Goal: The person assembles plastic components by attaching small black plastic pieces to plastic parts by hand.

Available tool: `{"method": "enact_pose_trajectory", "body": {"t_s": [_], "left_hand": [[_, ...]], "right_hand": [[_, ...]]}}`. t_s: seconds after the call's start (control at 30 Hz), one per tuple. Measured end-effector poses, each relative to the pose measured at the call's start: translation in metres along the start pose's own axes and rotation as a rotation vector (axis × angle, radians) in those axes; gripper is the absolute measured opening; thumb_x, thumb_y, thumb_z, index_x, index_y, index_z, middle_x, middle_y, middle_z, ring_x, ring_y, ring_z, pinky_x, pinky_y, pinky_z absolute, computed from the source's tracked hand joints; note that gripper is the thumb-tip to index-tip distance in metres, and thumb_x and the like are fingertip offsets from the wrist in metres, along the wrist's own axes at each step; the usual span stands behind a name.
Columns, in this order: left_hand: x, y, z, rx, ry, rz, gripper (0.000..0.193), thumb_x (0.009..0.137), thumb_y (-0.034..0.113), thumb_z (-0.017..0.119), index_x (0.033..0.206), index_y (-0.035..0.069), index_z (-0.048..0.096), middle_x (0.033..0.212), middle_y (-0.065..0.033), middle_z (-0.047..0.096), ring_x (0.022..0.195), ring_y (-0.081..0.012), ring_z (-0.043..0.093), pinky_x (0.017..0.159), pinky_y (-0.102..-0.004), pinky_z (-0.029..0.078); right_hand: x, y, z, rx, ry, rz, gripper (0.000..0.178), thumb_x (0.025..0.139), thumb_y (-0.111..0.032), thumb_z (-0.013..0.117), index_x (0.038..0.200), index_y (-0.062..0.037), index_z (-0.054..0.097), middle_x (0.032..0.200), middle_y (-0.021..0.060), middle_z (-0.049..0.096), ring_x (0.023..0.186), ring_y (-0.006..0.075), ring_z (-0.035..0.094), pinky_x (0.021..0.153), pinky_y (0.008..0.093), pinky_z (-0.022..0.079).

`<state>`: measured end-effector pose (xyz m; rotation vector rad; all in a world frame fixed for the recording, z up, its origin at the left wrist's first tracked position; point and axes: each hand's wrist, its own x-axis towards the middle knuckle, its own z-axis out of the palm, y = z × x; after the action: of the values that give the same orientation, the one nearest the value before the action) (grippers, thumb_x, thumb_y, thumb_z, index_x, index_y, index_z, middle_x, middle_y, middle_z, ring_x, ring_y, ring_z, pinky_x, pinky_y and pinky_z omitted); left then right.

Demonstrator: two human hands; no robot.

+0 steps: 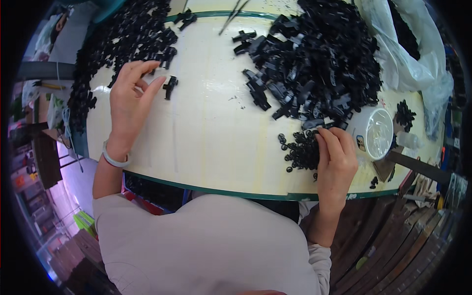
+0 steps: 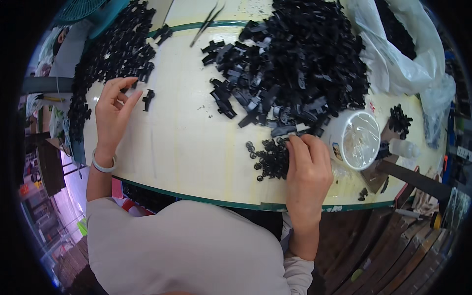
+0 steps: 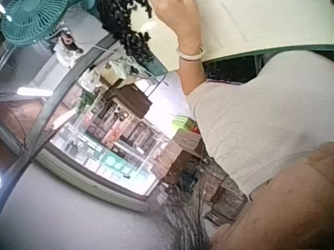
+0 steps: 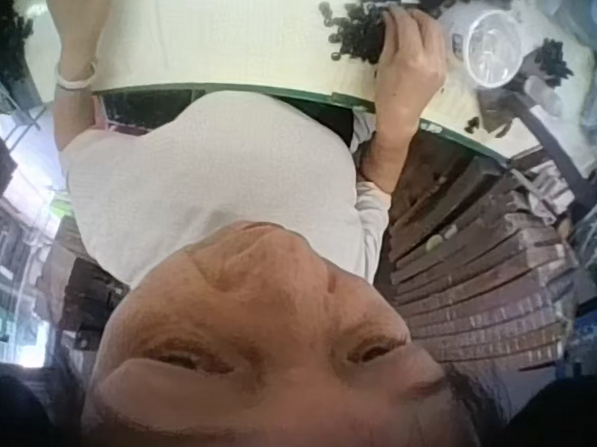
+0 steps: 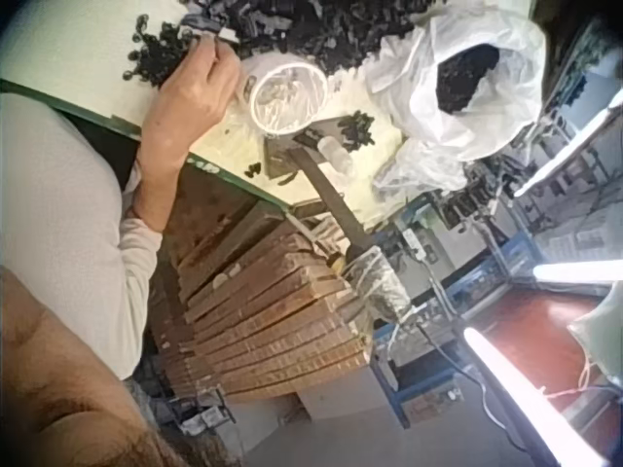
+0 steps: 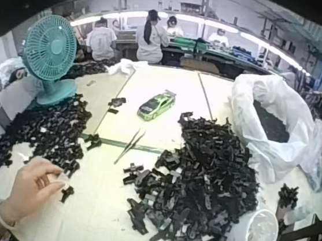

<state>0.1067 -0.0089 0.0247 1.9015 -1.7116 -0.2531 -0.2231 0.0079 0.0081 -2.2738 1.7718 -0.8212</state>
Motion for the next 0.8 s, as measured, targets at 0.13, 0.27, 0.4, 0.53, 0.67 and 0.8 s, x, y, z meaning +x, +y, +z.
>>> {"method": "enact_pose_trajectory", "body": {"t_s": [0.13,0.27,0.4,0.53,0.67,0.8], "left_hand": [[0.006,0.032,0.018,-0.136,-0.131,0.460,0.032,0.074,0.007,0.072,0.103,0.002,0.062,0.097,-0.0089,0.056,0.075,-0.0163,0.054,0.062,-0.0247,0.044],[0.015,0.057,0.052,-0.211,-0.210,0.644,0.035,0.071,0.012,0.074,0.102,0.002,0.061,0.093,-0.0122,0.056,0.087,-0.0266,0.053,0.072,-0.0341,0.046],[0.025,0.061,0.068,-0.260,-0.282,0.603,0.029,0.070,0.012,0.075,0.095,0.002,0.063,0.089,-0.0103,0.056,0.079,-0.0242,0.055,0.066,-0.0308,0.046],[0.024,0.062,0.065,-0.339,-0.358,0.530,0.021,0.070,0.011,0.073,0.086,0.002,0.064,0.082,-0.0085,0.058,0.079,-0.0254,0.056,0.066,-0.0333,0.047],[0.025,0.064,0.066,-0.346,-0.382,0.512,0.016,0.070,0.005,0.072,0.083,0.003,0.064,0.076,-0.0074,0.058,0.072,-0.0228,0.055,0.061,-0.0305,0.046],[0.029,0.071,0.059,-0.376,-0.313,0.600,0.013,0.073,0.003,0.069,0.085,0.002,0.064,0.076,-0.0068,0.059,0.065,-0.0177,0.054,0.058,-0.0265,0.044]], "right_hand": [[-0.003,0.001,0.002,-0.004,0.110,-0.025,0.010,0.078,0.003,0.063,0.088,0.0023,0.062,0.090,0.0122,0.061,0.074,0.0279,0.060,0.066,0.0333,0.049],[-0.014,-0.002,-0.003,0.315,0.151,0.180,0.010,0.084,0.006,0.056,0.093,0.0038,0.058,0.095,0.0131,0.063,0.069,0.0175,0.060,0.063,0.0265,0.049],[-0.020,-0.011,-0.017,1.053,0.119,0.486,0.013,0.087,0.006,0.050,0.098,0.0065,0.057,0.102,0.0156,0.059,0.073,0.0132,0.060,0.066,0.0239,0.052],[-0.021,-0.007,-0.018,1.382,0.155,0.579,0.018,0.088,0.004,0.052,0.104,0.0082,0.058,0.103,0.0172,0.058,0.078,0.0184,0.063,0.069,0.0276,0.055],[-0.027,-0.005,-0.018,1.440,0.188,0.579,0.018,0.087,0.003,0.054,0.103,0.0079,0.057,0.101,0.0185,0.059,0.078,0.0200,0.064,0.067,0.0279,0.055],[-0.031,-0.002,-0.020,1.444,0.143,0.573,0.017,0.086,0.004,0.055,0.103,0.0074,0.058,0.099,0.0198,0.060,0.077,0.0210,0.064,0.066,0.0280,0.056]]}}
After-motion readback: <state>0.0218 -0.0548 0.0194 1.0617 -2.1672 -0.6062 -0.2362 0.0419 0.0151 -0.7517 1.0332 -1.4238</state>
